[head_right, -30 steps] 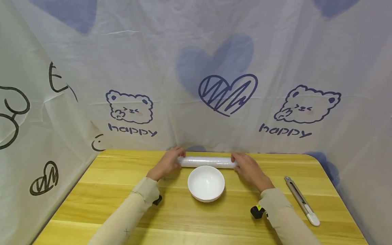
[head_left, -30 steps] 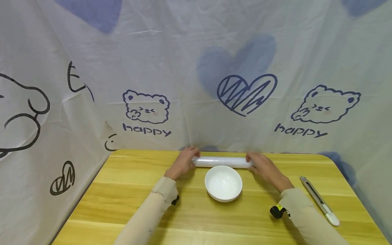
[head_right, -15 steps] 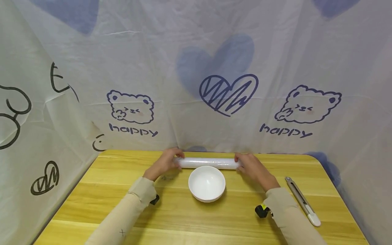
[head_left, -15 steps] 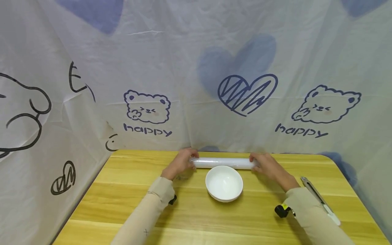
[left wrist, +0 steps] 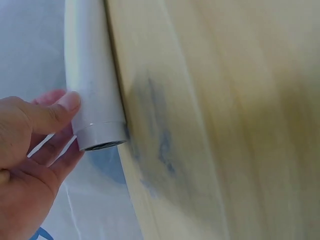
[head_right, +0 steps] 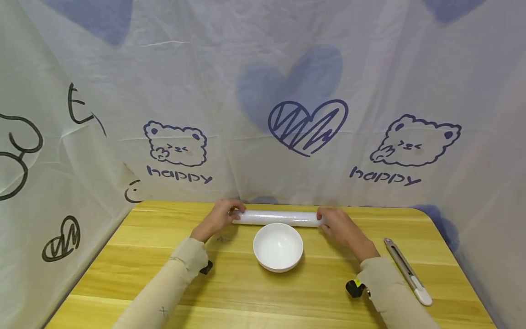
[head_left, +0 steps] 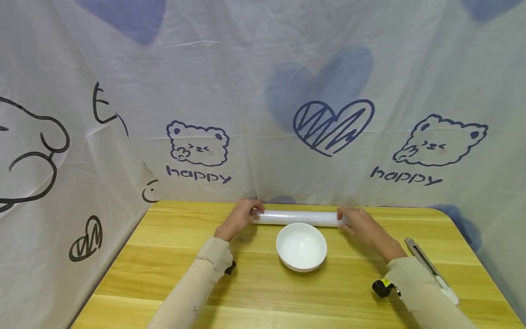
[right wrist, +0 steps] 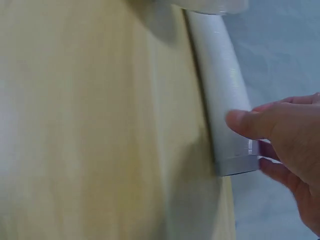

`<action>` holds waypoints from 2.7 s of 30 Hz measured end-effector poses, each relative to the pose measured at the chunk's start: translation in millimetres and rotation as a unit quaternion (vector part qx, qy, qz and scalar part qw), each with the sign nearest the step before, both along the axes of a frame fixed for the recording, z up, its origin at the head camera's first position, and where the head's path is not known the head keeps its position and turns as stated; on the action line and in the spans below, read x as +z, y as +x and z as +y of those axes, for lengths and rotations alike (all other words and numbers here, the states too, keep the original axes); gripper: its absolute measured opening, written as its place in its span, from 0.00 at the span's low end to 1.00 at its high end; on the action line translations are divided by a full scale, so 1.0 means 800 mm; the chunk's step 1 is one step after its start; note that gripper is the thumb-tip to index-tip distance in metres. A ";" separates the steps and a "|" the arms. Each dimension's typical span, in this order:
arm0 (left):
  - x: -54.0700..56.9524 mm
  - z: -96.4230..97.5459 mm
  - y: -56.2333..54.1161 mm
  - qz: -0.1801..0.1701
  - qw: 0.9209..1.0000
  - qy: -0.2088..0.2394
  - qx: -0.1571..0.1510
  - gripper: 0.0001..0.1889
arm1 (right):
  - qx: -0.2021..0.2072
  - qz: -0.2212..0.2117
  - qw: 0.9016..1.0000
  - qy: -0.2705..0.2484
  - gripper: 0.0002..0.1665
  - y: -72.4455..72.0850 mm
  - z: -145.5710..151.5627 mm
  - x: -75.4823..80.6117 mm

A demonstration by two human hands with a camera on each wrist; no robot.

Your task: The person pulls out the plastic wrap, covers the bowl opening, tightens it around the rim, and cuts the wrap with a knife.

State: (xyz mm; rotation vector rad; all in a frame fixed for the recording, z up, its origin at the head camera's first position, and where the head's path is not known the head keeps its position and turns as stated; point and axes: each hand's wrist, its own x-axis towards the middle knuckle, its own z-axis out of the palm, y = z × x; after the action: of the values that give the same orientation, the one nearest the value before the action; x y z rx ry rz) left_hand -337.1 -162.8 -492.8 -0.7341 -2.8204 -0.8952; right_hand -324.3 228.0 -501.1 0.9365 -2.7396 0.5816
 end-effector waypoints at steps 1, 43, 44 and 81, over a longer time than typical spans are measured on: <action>-0.001 0.000 0.000 0.004 1.000 -0.006 0.002 0.09 | 0.001 0.013 1.000 0.001 0.09 0.001 -0.001 -0.002; -0.022 0.000 0.005 0.126 0.991 -0.029 -0.026 0.09 | 0.026 0.162 0.986 -0.027 0.15 0.006 0.000 -0.027; -0.023 0.000 0.005 0.130 0.991 -0.028 -0.027 0.08 | 0.027 0.157 0.987 -0.026 0.16 0.005 0.000 -0.027; -0.019 0.014 0.005 0.101 0.994 -0.044 0.003 0.09 | -0.072 0.018 0.994 -0.076 0.03 -0.011 -0.043 -0.010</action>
State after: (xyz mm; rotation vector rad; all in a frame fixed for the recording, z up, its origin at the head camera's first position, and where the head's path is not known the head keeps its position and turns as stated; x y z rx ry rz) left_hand -333.4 -151.6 -507.9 -0.7788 -2.6962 -0.6571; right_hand -332.8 193.8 -509.3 0.7010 -2.6583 0.7273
